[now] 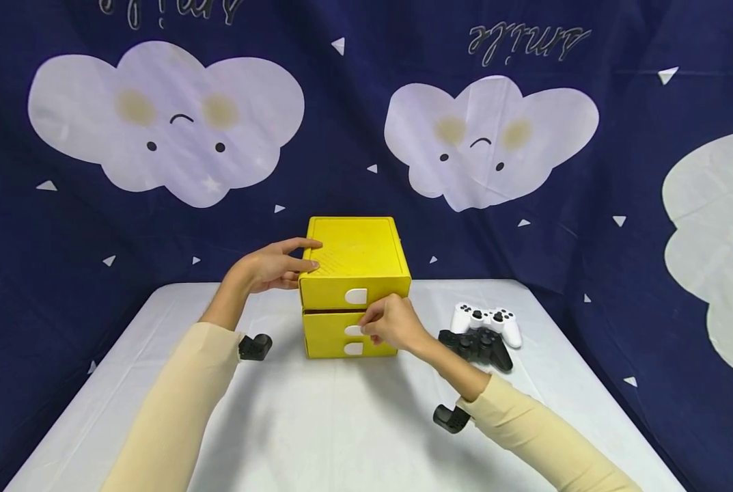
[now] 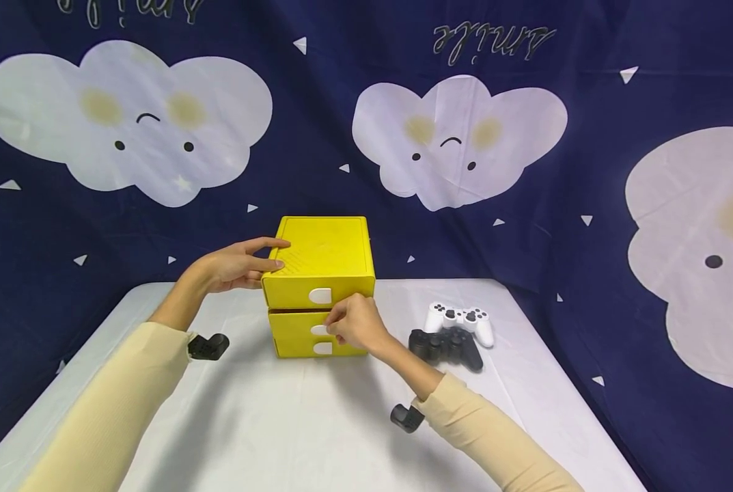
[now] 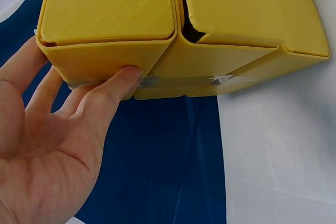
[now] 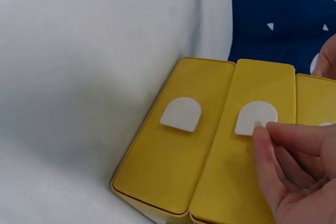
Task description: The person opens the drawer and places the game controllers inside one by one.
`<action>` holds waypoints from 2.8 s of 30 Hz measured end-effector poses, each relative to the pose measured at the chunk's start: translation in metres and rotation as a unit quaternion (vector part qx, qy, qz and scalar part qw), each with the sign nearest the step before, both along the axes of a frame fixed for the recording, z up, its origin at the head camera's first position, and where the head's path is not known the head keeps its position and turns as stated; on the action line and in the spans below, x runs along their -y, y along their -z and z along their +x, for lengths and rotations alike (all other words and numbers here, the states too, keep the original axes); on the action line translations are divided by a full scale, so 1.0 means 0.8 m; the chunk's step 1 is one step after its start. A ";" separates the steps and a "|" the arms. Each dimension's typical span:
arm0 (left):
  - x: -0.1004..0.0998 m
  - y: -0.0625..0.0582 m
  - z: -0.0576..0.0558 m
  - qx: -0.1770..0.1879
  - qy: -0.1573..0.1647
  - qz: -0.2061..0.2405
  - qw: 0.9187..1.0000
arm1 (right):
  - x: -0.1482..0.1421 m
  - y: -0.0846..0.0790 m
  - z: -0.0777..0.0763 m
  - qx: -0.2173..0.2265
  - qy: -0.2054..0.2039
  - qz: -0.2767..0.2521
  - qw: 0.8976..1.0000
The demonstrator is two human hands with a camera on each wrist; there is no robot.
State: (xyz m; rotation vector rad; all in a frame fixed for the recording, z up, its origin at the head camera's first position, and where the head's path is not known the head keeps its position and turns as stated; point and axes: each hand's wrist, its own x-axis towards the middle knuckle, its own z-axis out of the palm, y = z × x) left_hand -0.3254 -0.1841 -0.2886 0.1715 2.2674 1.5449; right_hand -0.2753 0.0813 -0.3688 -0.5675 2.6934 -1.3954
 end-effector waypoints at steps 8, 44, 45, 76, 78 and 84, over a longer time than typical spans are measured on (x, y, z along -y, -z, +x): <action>0.002 -0.003 0.000 -0.004 0.005 -0.001 1.000 | -0.003 -0.004 0.010 0.000 -0.013 0.010 1.000; -0.002 0.000 -0.003 0.011 0.001 0.002 1.000 | -0.019 -0.010 0.082 0.021 -0.080 0.035 0.996; -0.002 0.000 -0.003 0.011 0.000 0.001 1.000 | -0.019 -0.010 0.083 0.021 -0.080 0.034 0.996; 0.000 -0.003 -0.002 0.008 0.003 0.000 1.000 | -0.034 -0.057 0.074 0.090 -0.136 0.128 0.978; 0.000 -0.004 -0.002 0.007 0.005 0.001 1.000 | -0.039 -0.065 0.071 0.086 -0.131 0.127 0.979; 0.002 -0.003 -0.001 0.009 0.011 -0.003 1.000 | -0.064 -0.079 0.055 0.060 -0.117 0.127 0.983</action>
